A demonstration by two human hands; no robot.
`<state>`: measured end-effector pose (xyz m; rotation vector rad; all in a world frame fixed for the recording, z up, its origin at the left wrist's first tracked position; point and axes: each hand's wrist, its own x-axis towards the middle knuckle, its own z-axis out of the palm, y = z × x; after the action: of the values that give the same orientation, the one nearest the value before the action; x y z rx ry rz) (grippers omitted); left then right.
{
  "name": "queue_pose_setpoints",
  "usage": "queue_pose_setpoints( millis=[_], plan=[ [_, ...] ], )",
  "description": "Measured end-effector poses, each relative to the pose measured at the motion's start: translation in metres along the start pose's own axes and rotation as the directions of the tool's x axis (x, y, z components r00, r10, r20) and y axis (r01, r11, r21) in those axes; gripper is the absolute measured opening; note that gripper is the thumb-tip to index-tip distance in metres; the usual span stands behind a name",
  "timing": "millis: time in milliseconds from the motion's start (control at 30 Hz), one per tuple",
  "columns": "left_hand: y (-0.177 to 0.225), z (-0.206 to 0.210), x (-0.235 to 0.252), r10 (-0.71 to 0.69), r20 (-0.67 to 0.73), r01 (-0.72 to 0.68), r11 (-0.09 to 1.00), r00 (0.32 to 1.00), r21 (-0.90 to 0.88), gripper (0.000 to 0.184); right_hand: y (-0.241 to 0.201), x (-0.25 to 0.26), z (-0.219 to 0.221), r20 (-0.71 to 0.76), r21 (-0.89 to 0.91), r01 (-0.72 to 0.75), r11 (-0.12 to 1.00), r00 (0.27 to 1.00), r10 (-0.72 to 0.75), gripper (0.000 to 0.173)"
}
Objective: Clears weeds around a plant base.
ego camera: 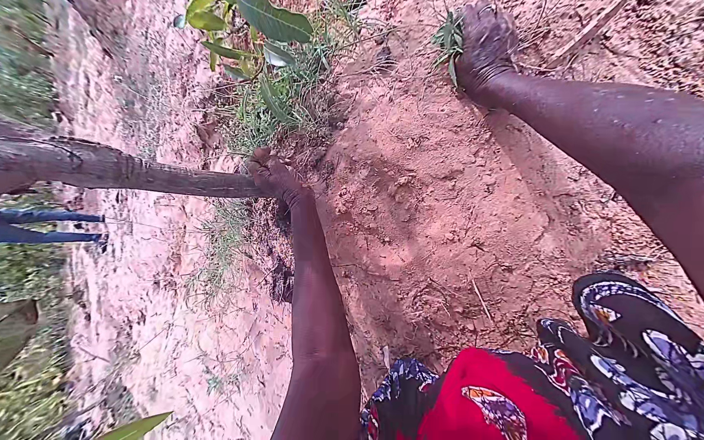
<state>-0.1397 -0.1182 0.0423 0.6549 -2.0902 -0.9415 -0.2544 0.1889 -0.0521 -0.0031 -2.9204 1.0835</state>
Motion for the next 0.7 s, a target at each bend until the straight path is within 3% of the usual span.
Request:
queue_pose_setpoints(
  millis=[100,167,233,333,467,567,633,700],
  plan=[
    [-0.007,-0.003,0.014,-0.038,0.175,0.014,0.991,0.984,0.133,0.026,-0.001,0.000,0.000,0.003,0.006,0.001,1.000,1.000,-0.001,0.060],
    [-0.016,0.006,0.034,-0.076,0.402,-0.045,0.958,0.912,0.283,0.032,-0.001,0.002,0.000,0.005,0.012,-0.002,1.000,1.000,0.002,0.061],
    [-0.018,0.023,0.051,-0.189,0.546,-0.046,0.921,0.816,0.386,0.039,0.000,0.002,0.000,0.002,0.013,0.002,1.000,1.000,-0.002,0.061],
    [-0.020,0.048,0.069,-0.369,0.560,0.112,0.891,0.742,0.439,0.050,-0.001,0.001,-0.001,-0.001,0.008,0.005,1.000,1.000,-0.005,0.058],
    [0.006,0.069,0.075,-0.364,0.605,-0.059,0.823,0.708,0.564,0.047,-0.002,0.002,-0.001,-0.006,0.003,-0.006,1.000,1.000,0.006,0.058],
    [0.002,0.075,0.077,-0.382,0.568,0.061,0.863,0.729,0.502,0.041,-0.002,0.002,-0.001,-0.008,0.003,-0.016,1.000,1.000,0.016,0.058],
    [0.008,0.074,0.076,-0.448,0.573,0.138,0.854,0.687,0.502,0.041,-0.001,0.003,0.000,-0.012,-0.001,-0.020,1.000,1.000,0.020,0.058],
    [0.016,0.076,0.074,-0.478,0.576,0.117,0.827,0.663,0.551,0.041,-0.001,0.003,0.002,-0.013,-0.009,-0.024,1.000,1.000,0.024,0.058]
  ],
)
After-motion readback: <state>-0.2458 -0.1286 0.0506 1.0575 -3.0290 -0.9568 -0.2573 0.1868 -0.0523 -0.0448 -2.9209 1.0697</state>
